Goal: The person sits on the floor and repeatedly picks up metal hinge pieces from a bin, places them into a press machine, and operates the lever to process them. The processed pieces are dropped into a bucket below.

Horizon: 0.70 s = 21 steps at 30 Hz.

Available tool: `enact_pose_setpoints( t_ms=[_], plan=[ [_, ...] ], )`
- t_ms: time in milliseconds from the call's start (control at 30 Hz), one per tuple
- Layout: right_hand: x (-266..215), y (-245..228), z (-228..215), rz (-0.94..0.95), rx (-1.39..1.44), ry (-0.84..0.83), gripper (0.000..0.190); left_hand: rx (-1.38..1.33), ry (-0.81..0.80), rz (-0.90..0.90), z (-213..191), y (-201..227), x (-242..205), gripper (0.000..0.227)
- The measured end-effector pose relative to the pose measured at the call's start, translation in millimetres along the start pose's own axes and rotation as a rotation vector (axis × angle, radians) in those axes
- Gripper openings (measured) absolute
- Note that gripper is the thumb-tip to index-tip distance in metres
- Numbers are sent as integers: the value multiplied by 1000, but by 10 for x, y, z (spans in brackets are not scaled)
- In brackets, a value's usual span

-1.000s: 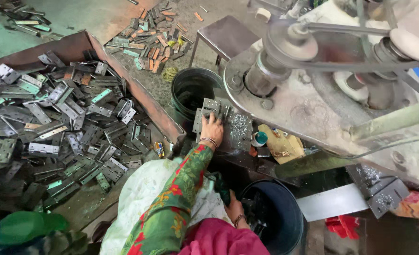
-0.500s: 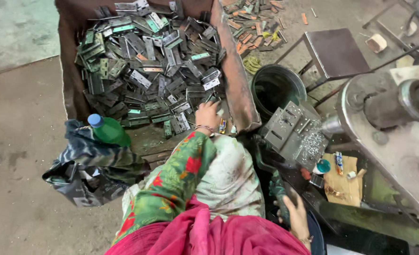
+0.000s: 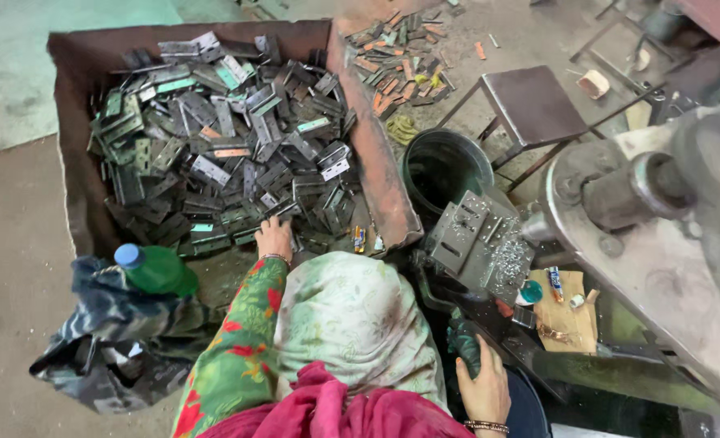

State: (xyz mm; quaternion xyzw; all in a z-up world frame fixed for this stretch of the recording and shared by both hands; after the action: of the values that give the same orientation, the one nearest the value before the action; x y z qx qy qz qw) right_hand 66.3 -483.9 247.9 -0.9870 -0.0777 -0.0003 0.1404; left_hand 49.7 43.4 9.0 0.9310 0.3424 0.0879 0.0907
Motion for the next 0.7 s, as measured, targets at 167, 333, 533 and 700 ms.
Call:
enact_pose_setpoints(
  t_ms=[167,333,533,700],
  plan=[
    [-59,-18,-47,-18,91,61,62,-208,-106,122,-324,257,-20,44],
    [-25,-63,-81,-28,118,18,58,-314,27,413,-1332,1221,-35,42],
    [-63,-12,-38,-8,110,-50,60,-614,251,934,-2272,2969,-442,45],
    [-107,-39,-97,-59,119,-30,65,-262,67,1231,-1711,4008,-1132,29]
  ],
)
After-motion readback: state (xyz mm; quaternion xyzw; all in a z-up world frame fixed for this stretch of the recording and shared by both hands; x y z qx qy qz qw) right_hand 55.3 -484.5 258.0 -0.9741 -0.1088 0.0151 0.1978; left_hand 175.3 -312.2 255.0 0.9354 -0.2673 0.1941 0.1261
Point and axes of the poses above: each hand's wrist, its own x-axis towards the middle knuckle, its own z-axis out of the palm, y = z × x, the point moved 6 cm from there along x, towards the middle knuckle, and after that the axes turned 4 degrees about y, right-handed, at the moved point
